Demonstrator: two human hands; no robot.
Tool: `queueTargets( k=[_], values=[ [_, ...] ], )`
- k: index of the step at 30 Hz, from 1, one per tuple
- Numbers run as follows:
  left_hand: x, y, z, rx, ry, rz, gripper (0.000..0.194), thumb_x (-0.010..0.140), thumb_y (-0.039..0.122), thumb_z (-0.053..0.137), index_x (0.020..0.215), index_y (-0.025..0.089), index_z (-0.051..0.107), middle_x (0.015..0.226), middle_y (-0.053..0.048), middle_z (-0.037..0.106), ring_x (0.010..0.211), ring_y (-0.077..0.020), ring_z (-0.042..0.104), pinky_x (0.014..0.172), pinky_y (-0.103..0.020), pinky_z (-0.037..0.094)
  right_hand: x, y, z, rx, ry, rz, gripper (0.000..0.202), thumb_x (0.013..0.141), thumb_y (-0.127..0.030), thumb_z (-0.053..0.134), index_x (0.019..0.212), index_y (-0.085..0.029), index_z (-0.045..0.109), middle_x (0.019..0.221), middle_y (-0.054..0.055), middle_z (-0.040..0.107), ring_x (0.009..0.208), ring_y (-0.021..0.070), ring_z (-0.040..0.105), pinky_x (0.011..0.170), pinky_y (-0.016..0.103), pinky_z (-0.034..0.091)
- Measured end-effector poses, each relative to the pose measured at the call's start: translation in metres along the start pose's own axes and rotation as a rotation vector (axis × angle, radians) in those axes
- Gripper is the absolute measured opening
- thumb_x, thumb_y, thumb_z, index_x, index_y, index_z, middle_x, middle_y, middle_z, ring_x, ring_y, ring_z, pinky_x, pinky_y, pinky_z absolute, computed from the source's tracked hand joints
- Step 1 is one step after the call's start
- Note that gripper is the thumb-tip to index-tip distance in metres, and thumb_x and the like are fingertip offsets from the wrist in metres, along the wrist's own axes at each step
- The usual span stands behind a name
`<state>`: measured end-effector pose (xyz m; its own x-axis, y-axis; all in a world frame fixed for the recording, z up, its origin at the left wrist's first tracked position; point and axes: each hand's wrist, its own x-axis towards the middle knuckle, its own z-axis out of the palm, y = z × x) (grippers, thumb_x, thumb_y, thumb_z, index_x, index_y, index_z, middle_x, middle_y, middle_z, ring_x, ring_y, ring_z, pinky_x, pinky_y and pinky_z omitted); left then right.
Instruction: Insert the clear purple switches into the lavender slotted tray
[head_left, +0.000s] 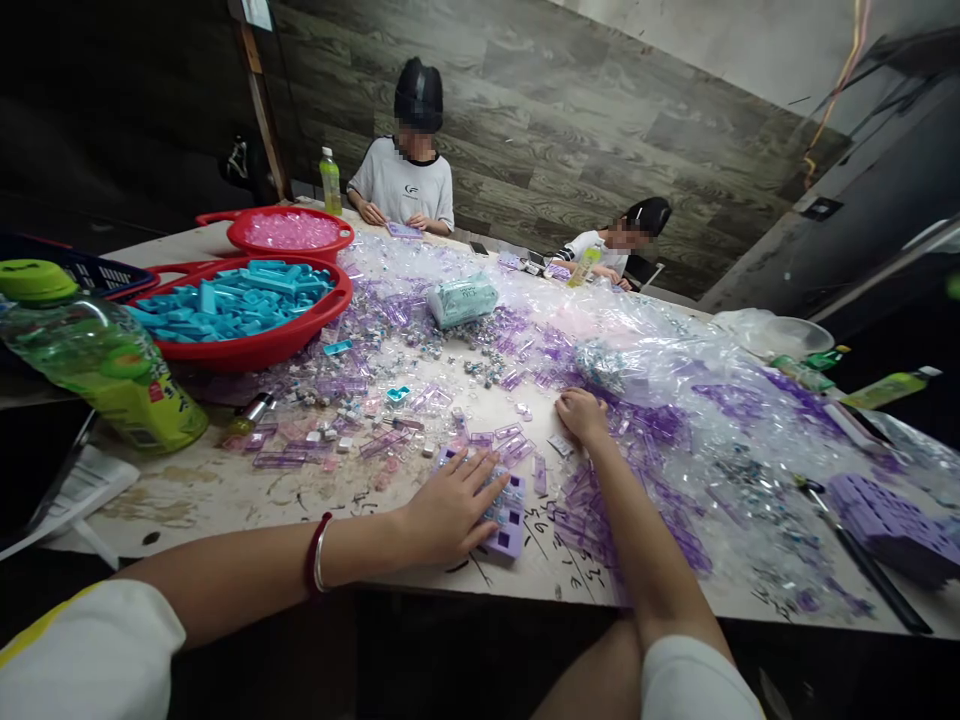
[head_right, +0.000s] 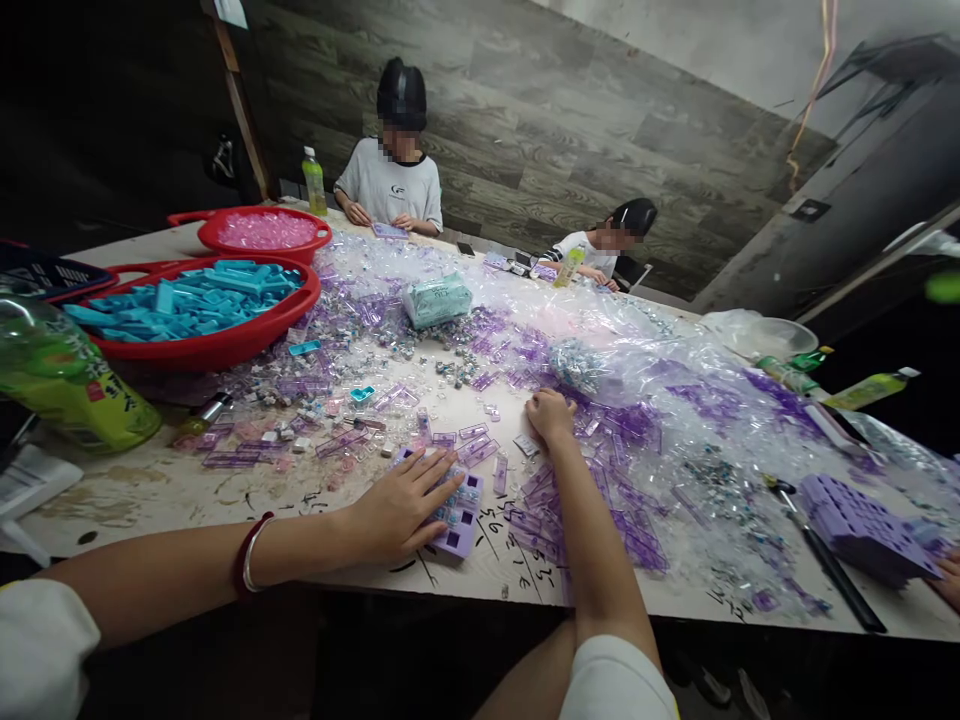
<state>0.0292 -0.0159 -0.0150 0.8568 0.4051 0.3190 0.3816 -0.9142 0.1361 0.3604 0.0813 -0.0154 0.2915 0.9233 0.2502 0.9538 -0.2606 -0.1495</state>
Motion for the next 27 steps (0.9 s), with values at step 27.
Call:
queueTargets(
  k=[27],
  values=[
    [0.001, 0.001, -0.005, 0.006, -0.025, -0.001, 0.057, 0.093, 0.045, 0.035, 0.14, 0.014, 0.033, 0.147, -0.018, 0.031, 0.135, -0.0337, 0.029, 0.111, -0.048, 0.02, 0.004, 0.002, -0.016, 0.197, 0.046, -0.122, 0.033, 0.069, -0.021, 0.061, 0.101, -0.017, 0.068, 0.097, 0.01, 0.062, 0.083, 0.0237, 0.059, 0.084, 0.044, 0.043]
  ],
)
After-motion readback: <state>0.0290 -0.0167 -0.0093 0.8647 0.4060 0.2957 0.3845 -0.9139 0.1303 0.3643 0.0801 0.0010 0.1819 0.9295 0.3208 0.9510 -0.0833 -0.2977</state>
